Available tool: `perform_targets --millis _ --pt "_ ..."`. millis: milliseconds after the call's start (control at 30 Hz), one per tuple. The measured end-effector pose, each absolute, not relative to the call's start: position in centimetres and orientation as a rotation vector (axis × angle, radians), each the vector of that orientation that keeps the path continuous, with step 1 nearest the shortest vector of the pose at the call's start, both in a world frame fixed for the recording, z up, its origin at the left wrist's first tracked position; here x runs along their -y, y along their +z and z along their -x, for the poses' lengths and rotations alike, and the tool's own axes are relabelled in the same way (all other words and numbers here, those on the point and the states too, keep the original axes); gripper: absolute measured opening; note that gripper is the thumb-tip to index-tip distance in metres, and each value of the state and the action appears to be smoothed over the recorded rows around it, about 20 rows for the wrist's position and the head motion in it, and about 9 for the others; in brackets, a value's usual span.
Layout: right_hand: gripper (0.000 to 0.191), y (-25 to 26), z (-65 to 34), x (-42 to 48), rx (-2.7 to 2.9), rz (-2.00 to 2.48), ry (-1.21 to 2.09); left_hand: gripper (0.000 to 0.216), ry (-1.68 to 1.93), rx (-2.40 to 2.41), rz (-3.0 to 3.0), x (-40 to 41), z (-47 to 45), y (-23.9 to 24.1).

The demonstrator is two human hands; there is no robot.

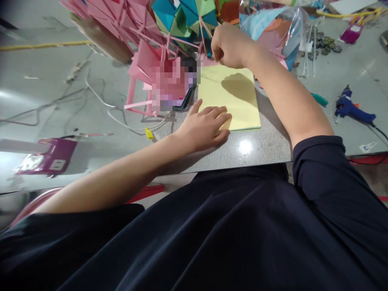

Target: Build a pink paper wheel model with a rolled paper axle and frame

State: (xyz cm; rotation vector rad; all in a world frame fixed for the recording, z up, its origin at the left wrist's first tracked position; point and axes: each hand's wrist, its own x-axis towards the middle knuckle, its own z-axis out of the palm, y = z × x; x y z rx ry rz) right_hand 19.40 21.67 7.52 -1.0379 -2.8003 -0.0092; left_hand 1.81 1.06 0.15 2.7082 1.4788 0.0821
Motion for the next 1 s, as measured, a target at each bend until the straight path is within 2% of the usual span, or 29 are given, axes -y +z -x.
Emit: perform_targets --millis 233,600,1000 --pt "0.034 7.7 -19.4 -21.6 2.795 1.057 -0.059 0.035 0.099 -1.400 -2.804 -3.0 -2.0 0.0" --pt "0.045 7.2 -19.2 -22.1 2.808 1.207 -0.184 0.050 0.154 -1.453 -2.859 -8.6 -2.4 -1.1" --pt "0.035 7.3 -19.3 -21.3 2.842 1.164 -0.154 0.051 0.100 -1.633 -2.829 -13.1 -3.8 -1.3"
